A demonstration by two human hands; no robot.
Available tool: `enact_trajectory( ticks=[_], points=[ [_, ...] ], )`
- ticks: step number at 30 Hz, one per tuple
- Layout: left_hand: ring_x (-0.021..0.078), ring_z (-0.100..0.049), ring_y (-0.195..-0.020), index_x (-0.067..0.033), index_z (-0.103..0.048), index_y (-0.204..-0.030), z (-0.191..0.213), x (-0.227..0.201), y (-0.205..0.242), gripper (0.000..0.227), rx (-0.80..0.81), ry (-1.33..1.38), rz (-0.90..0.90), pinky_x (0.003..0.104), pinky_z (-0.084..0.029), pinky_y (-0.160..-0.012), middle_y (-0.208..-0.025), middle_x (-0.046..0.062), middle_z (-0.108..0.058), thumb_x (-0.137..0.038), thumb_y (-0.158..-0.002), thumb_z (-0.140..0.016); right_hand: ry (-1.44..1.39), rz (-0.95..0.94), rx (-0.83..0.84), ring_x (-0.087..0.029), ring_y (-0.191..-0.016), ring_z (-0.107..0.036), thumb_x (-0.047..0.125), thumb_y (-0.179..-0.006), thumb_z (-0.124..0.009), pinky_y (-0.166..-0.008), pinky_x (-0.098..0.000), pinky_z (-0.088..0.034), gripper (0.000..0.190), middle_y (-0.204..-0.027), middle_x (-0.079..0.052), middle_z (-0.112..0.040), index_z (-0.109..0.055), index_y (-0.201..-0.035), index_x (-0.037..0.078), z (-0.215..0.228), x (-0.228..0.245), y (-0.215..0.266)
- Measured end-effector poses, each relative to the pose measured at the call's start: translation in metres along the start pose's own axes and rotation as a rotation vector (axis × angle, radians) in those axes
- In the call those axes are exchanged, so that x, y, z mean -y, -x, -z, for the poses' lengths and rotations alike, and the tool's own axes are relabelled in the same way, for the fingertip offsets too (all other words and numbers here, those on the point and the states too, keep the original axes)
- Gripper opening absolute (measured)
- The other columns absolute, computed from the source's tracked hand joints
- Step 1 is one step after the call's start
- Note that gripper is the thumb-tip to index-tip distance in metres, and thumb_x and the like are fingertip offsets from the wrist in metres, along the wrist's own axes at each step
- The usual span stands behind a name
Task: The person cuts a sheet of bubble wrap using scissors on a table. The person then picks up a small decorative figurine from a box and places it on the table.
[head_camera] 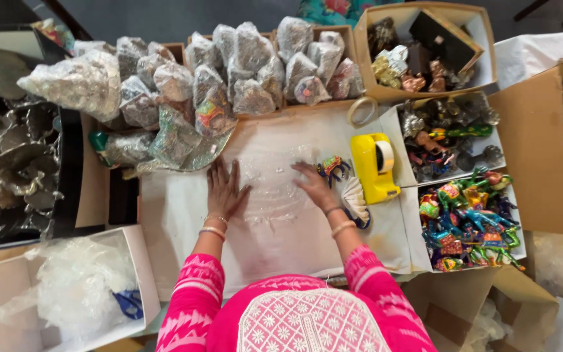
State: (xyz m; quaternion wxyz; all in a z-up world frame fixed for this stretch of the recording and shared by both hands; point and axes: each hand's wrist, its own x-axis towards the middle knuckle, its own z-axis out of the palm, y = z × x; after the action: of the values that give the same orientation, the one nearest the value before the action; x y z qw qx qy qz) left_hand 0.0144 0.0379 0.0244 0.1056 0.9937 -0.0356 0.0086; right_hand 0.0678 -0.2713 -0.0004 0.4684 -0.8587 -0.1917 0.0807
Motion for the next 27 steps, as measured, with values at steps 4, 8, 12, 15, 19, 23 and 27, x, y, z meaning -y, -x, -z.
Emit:
enact_trajectory(
  ticks=[4, 8, 12, 15, 19, 23, 27],
  points=[
    [0.0501, -0.018, -0.152, -0.0083, -0.027, -0.163, -0.019, 0.012, 0.015, 0.089, -0.03, 0.003, -0.021, 0.057, -0.016, -0.124, -0.165, 0.034, -0.015, -0.063, -0.096, -0.05, -0.287, -0.196, -0.329, -0.019, -0.109, -0.063, 0.017, -0.098, -0.066, -0.095, -0.0301, -0.05, 0.033, -0.122, -0.01, -0.068, -0.07, -0.13, 0.009, 0.049, 0.034, 0.053],
    [0.0534, -0.025, -0.147, -0.0039, -0.031, -0.16, -0.005, 0.002, 0.039, 0.087, 0.07, -0.036, 0.139, 0.058, -0.022, -0.12, -0.16, 0.037, -0.024, -0.058, -0.095, -0.054, 0.035, -0.344, -0.47, -0.019, -0.086, -0.065, 0.01, -0.097, -0.067, -0.078, -0.0311, -0.053, 0.017, -0.1, -0.009, -0.068, -0.074, -0.112, 0.008, 0.056, 0.027, 0.13],
    [0.0516, -0.029, -0.144, -0.0025, -0.044, -0.15, 0.052, -0.021, 0.051, 0.077, 0.331, -0.197, 0.315, 0.062, -0.026, -0.116, -0.156, 0.032, -0.031, -0.051, -0.093, -0.061, 0.44, -0.117, -0.434, -0.033, -0.105, -0.06, 0.002, -0.08, -0.067, -0.093, -0.0441, -0.048, 0.03, -0.107, -0.013, -0.064, -0.071, -0.108, 0.007, 0.053, 0.049, 0.166],
    [0.0456, -0.028, -0.148, -0.0044, -0.058, -0.137, 0.047, -0.022, 0.052, 0.058, 0.3, -0.341, 0.216, 0.062, -0.025, -0.119, -0.161, 0.024, -0.034, -0.042, -0.093, -0.064, 0.55, -0.181, -0.442, -0.033, -0.108, -0.057, 0.003, -0.085, -0.067, -0.098, -0.0456, -0.045, 0.025, -0.108, -0.012, -0.061, -0.07, -0.109, 0.009, 0.051, 0.062, 0.164],
    [0.0421, -0.025, -0.154, -0.0093, -0.062, -0.134, 0.019, -0.025, 0.039, 0.05, 0.145, -0.242, -0.061, 0.06, -0.02, -0.126, -0.167, 0.019, -0.033, -0.038, -0.093, -0.067, 0.605, -0.325, -0.429, -0.035, -0.109, -0.057, 0.004, -0.088, -0.065, -0.098, -0.0447, -0.047, 0.025, -0.106, -0.013, -0.061, -0.068, -0.113, 0.009, 0.052, 0.065, 0.166],
    [0.044, -0.012, -0.157, -0.026, -0.049, -0.148, 0.034, -0.039, 0.024, 0.07, 0.254, 0.012, -0.474, 0.068, -0.006, -0.124, -0.169, 0.014, -0.022, -0.045, -0.084, -0.067, 0.706, -0.311, -0.411, -0.037, -0.111, -0.057, 0.003, -0.084, -0.064, -0.098, -0.0456, -0.048, 0.032, -0.109, -0.014, -0.059, -0.064, -0.115, 0.008, 0.052, 0.076, 0.172],
    [0.0544, -0.001, -0.151, -0.0282, -0.028, -0.158, 0.02, -0.056, 0.031, 0.087, 0.37, 0.078, -0.2, 0.078, 0.002, -0.113, -0.168, 0.019, -0.01, -0.061, -0.086, -0.062, 0.585, -0.352, -0.488, -0.041, -0.115, -0.054, 0.004, -0.085, -0.066, -0.094, -0.0459, -0.047, 0.044, -0.119, -0.022, -0.051, -0.054, -0.127, 0.003, 0.044, 0.066, 0.185]
  ],
)
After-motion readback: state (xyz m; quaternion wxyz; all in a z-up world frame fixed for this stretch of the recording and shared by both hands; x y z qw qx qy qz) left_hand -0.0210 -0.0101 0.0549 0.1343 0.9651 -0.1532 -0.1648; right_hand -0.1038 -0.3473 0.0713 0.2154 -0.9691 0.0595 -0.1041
